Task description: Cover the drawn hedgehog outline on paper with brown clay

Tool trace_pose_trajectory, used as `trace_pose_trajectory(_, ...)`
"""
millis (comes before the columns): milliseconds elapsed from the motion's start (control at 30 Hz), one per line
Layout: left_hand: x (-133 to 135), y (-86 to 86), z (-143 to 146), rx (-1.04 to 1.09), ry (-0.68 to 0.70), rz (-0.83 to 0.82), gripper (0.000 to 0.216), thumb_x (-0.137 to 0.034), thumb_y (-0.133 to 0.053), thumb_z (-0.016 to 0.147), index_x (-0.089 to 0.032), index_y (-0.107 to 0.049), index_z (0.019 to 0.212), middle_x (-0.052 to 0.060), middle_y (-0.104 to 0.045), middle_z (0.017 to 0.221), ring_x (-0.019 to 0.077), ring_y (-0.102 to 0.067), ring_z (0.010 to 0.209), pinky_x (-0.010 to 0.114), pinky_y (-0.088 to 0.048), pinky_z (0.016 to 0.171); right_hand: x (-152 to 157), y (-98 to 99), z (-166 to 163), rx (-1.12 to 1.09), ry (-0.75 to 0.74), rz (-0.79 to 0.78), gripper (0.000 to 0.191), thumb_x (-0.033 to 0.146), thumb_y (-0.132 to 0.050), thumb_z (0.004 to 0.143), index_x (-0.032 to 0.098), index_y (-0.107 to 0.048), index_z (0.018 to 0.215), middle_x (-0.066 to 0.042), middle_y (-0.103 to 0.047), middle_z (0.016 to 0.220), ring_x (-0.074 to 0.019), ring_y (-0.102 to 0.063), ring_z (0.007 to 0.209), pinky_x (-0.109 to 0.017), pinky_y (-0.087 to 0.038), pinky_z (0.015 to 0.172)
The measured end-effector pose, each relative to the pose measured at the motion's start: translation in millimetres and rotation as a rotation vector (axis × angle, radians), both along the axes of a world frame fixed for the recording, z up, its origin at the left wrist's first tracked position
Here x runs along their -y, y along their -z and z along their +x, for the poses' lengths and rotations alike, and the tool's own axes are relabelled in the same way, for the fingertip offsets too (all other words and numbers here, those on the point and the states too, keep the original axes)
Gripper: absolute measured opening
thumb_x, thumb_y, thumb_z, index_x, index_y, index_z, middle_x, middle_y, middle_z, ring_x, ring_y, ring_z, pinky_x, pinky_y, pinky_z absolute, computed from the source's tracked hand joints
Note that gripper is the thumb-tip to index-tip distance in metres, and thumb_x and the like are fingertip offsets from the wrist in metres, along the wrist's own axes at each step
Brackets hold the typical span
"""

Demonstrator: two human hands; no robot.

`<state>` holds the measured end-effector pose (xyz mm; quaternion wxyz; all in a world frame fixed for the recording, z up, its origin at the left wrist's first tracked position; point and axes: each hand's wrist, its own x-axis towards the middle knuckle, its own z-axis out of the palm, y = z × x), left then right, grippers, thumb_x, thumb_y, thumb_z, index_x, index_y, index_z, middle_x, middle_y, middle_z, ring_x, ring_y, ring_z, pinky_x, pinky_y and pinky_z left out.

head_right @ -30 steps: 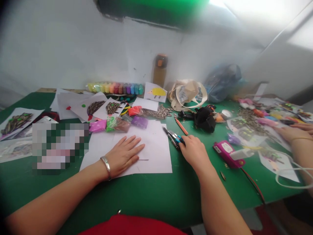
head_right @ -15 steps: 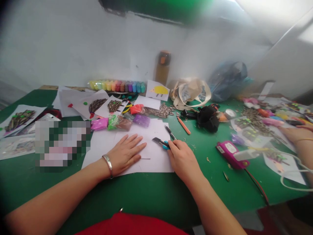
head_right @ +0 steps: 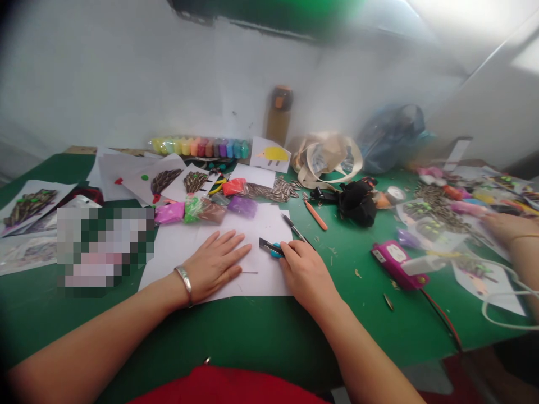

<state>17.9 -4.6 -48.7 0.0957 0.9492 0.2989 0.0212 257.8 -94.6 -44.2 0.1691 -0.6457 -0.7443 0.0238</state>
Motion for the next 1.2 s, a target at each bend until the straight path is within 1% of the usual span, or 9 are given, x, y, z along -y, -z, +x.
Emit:
trace_pose_trajectory(100, 0, -0.3, 1, -0.011, -0.009, -0.006, 0.048, -0.041, -0.037, 0.098, -0.027, -0.039, 0.144, 0.008, -0.035, 0.153, 0.0298, -0.025, 0.142, 0.052, -0.017, 0.114, 1, 0.1, -1, -0.031, -0.046, 0.024, 0.031, 0.022, -0.044, 0.094, 0.014, -0.058, 0.120, -0.015, -0.061, 0.109, -0.0266, -0.056, 0.102, -0.042, -0.050, 0.088)
trace_pose_trajectory(200, 0, 0.0, 1, -0.020, -0.008, -0.002, 0.050, -0.043, -0.037, 0.098, -0.026, -0.037, 0.145, 0.009, -0.033, 0.154, 0.0296, -0.025, 0.142, 0.052, -0.017, 0.114, 2, 2.3, 0, -0.064, -0.061, 0.038, 0.031, 0.022, -0.044, 0.094, 0.013, -0.059, 0.120, -0.015, -0.060, 0.109, -0.0261, -0.056, 0.100, -0.042, -0.051, 0.087)
trace_pose_trajectory(367, -1, 1.2, 1, -0.030, -0.001, 0.002, 0.055, -0.045, -0.040, 0.096, -0.026, -0.033, 0.147, 0.009, -0.032, 0.154, 0.0298, -0.025, 0.142, 0.052, -0.017, 0.114, 2, 7.5, 4, -0.110, 0.028, 0.079, 0.032, 0.025, -0.046, 0.094, 0.014, -0.059, 0.121, -0.015, -0.060, 0.111, -0.0264, -0.056, 0.104, -0.043, -0.050, 0.090)
trace_pose_trajectory(500, -1, 2.7, 0, -0.025, 0.001, 0.014, 0.054, -0.045, -0.041, 0.096, -0.024, -0.037, 0.146, 0.010, -0.033, 0.154, 0.0305, -0.025, 0.142, 0.053, -0.017, 0.114, 0, 10.9, 7, -0.100, 0.079, 0.083, 0.032, 0.025, -0.047, 0.093, 0.014, -0.060, 0.119, -0.015, -0.061, 0.112, -0.0271, -0.057, 0.104, -0.043, -0.051, 0.089)
trace_pose_trajectory(667, -1, 2.5, 0, -0.008, 0.002, 0.011, 0.052, -0.044, -0.043, 0.095, -0.024, -0.042, 0.143, 0.011, -0.034, 0.153, 0.0321, -0.026, 0.141, 0.055, -0.018, 0.114, -3, 11.9, 6, -0.086, 0.110, 0.106, 0.032, 0.025, -0.047, 0.092, 0.012, -0.061, 0.118, -0.015, -0.062, 0.110, -0.0273, -0.058, 0.102, -0.042, -0.051, 0.088)
trace_pose_trajectory(967, -1, 1.8, 0, 0.006, -0.006, 0.006, 0.052, -0.046, -0.044, 0.095, -0.024, -0.043, 0.142, 0.011, -0.035, 0.152, 0.0312, -0.027, 0.141, 0.054, -0.019, 0.114, -15, 7.0, 1, 0.010, 0.123, 0.163, 0.030, 0.023, -0.049, 0.091, 0.012, -0.063, 0.115, -0.015, -0.063, 0.107, -0.0289, -0.059, 0.099, -0.042, -0.052, 0.084)
trace_pose_trajectory(1067, -1, 2.3, -1, 0.010, -0.003, -0.004, 0.052, -0.045, -0.044, 0.095, -0.024, -0.043, 0.142, 0.012, -0.035, 0.152, 0.0316, -0.027, 0.141, 0.055, -0.019, 0.114, -17, 4.9, 0, 0.031, 0.105, 0.182, 0.029, 0.023, -0.049, 0.091, 0.013, -0.062, 0.115, -0.014, -0.063, 0.107, -0.0287, -0.059, 0.099, -0.042, -0.052, 0.083)
trace_pose_trajectory(1200, -1, 1.1, 0, 0.024, -0.006, -0.026, 0.053, -0.043, -0.047, 0.094, -0.022, -0.043, 0.142, 0.012, -0.035, 0.152, 0.0321, -0.027, 0.141, 0.055, -0.019, 0.114, -16, 3.6, -2, 0.025, 0.031, 0.230, 0.031, 0.022, -0.049, 0.092, 0.011, -0.060, 0.119, -0.015, -0.062, 0.107, -0.0284, -0.058, 0.100, -0.043, -0.051, 0.086)
